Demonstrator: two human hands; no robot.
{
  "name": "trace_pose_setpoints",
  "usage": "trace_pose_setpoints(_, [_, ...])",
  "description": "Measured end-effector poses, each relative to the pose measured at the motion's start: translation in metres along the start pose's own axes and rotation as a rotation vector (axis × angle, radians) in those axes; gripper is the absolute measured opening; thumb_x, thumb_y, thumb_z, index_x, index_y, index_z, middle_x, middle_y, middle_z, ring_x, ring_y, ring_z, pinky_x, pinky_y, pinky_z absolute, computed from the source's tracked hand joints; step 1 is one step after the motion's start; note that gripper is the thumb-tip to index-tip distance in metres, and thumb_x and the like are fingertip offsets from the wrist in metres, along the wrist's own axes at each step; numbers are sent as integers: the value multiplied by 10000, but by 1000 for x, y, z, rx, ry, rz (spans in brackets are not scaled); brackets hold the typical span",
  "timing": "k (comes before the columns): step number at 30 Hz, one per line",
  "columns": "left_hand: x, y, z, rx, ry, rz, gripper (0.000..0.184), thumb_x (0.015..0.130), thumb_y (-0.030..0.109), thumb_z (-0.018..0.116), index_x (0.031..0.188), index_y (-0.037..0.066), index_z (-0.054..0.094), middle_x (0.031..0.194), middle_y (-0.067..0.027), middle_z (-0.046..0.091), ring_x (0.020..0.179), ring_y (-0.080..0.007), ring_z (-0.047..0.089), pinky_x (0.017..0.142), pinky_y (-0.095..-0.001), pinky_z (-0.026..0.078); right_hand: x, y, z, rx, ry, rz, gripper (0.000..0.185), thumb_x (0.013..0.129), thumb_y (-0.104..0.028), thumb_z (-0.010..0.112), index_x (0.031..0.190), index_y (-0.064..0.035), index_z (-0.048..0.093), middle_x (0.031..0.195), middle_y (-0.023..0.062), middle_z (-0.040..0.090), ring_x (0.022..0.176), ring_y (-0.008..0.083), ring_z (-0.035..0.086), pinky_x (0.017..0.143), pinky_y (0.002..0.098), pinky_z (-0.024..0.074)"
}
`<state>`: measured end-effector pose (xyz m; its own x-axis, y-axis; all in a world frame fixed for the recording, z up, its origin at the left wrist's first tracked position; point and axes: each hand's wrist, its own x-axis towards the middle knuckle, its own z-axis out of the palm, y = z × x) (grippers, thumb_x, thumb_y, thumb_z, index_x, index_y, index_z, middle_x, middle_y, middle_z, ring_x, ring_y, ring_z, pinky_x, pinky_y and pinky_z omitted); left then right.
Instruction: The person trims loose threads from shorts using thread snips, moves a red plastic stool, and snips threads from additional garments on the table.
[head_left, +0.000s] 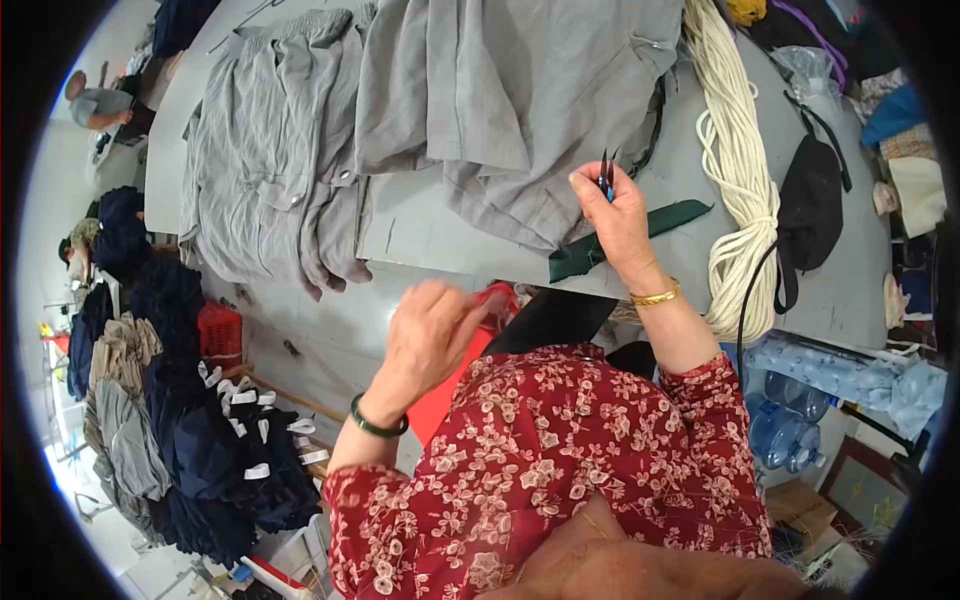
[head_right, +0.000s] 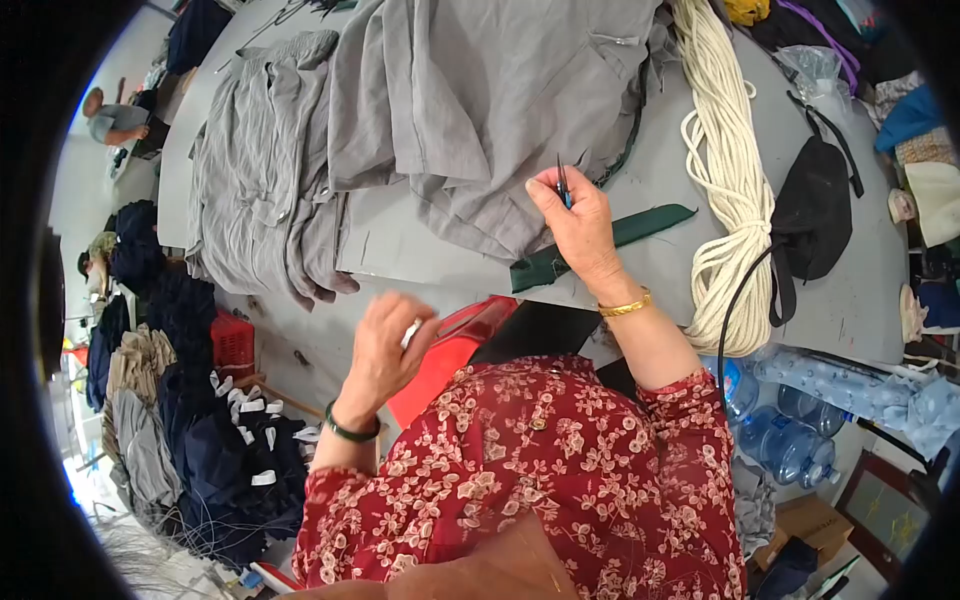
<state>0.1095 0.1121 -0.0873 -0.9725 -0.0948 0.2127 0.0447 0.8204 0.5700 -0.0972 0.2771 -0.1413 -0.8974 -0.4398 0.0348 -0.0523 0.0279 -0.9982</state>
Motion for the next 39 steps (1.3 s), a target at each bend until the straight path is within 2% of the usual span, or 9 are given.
trace_pose_setpoints(7, [93,-10,43,124,374,29,192,748,94,698,898,36,593,868,-87,593,877,-297,554,756,-401,428,-15,-3,-4,-97,27,-63,200,885,-211,649,863,-20,593,671,-46,507,609,42,409,554,213,374])
trace_pose_setpoints(11, [120,-49,62,305,301,17,200,749,118,674,915,39,594,837,-116,578,819,-288,555,723,-411,424,-19,-8,-2,-219,-17,-68,213,878,-207,655,881,-4,592,685,-20,528,637,61,429,577,233,402])
trace_pose_setpoints(15, [110,-61,43,-336,360,-273,137,811,105,619,899,6,586,754,-150,610,696,-310,587,663,-378,462,-35,-19,-5,-348,-103,-153,270,811,-215,712,937,-12,585,775,29,594,658,126,525,601,273,453])
trace_pose_setpoints(23, [107,-57,39,-393,279,-331,160,834,143,612,896,-4,609,705,-125,622,634,-207,571,634,-317,465,-36,-11,25,-893,-352,-584,226,718,-118,680,905,-57,568,807,87,600,742,284,600,624,374,487])
trace_pose_setpoints(28, [108,-65,35,-507,215,-416,181,853,163,597,908,-8,612,716,-104,622,667,-175,560,656,-301,459,-68,-61,31,-414,-788,-411,197,689,-112,720,808,-58,573,748,90,605,747,294,616,633,376,485])
trace_pose_setpoints(32, [108,-64,34,-530,219,-406,189,860,166,590,913,-14,612,725,-93,624,674,-174,555,662,-300,458,-41,-47,29,-613,-320,-390,247,739,-174,721,885,-54,562,826,98,612,756,296,619,636,366,490])
trace_pose_setpoints(35, [104,-69,34,-581,203,-374,192,861,170,585,923,-10,617,734,-113,628,687,-180,576,663,-304,461,-30,-37,40,-757,-277,-449,250,764,-197,705,907,-53,560,833,101,602,748,305,613,637,371,490])
trace_pose_setpoints(38, [88,-72,29,-484,149,-290,193,859,183,592,899,-5,616,741,-159,627,683,-238,607,647,-330,466,-39,-26,40,-633,-622,-560,224,766,-187,704,865,-42,566,790,101,594,720,296,610,622,359,482])
trace_pose_setpoints(39, [80,-71,26,-437,145,-296,193,864,182,591,869,-10,604,698,-131,593,649,-197,556,613,-317,445,-47,-44,39,-378,-768,-347,191,763,-156,712,821,-35,575,746,99,597,685,273,608,606,348,467])
